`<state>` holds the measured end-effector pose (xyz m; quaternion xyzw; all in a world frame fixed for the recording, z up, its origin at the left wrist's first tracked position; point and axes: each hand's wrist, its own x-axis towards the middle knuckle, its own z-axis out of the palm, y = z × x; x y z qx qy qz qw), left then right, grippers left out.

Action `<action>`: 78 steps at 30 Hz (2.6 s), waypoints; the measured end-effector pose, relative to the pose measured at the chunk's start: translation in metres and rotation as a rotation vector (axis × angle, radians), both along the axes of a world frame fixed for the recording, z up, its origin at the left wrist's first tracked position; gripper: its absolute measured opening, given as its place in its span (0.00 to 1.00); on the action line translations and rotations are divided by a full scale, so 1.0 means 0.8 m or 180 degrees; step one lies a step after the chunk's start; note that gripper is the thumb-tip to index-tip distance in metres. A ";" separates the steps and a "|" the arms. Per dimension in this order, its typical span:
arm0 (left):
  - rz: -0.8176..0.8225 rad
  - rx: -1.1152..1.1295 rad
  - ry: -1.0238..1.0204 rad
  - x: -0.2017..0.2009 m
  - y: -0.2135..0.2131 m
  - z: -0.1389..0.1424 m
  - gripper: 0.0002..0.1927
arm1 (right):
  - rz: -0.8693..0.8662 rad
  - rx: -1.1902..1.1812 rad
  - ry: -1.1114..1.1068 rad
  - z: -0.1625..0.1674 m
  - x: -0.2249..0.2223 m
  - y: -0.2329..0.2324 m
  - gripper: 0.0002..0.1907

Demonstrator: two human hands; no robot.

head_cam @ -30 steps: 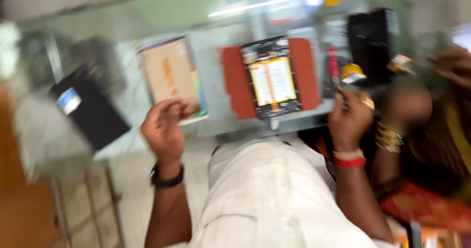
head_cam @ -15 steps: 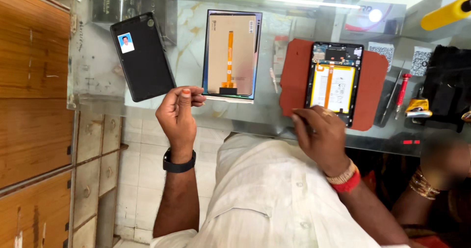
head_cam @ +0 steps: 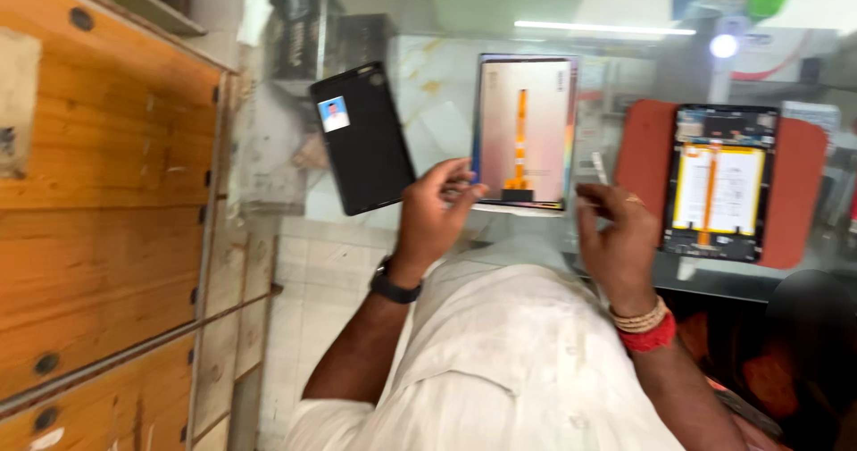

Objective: The person works on an opened tablet on a glass counter, using a yellow handheld tool around the battery inside the chassis and prying the battery loose. They then lift and position a new display panel with an attached flex cable, aligning it with the tablet body.

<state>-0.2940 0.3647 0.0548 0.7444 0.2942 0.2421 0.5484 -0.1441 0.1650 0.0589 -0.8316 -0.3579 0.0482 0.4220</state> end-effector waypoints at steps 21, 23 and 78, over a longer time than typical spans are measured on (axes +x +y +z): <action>-0.0030 -0.0127 -0.0254 0.014 0.024 -0.002 0.09 | -0.0346 -0.0061 -0.0013 0.020 0.014 0.032 0.05; -0.0104 -0.0280 -0.0254 0.022 0.024 -0.003 0.09 | -0.0170 -0.0108 -0.0028 0.020 0.013 0.035 0.06; -0.1499 -0.3453 -0.1960 0.058 -0.022 -0.009 0.53 | 0.0029 0.1711 0.3326 0.053 -0.004 -0.009 0.08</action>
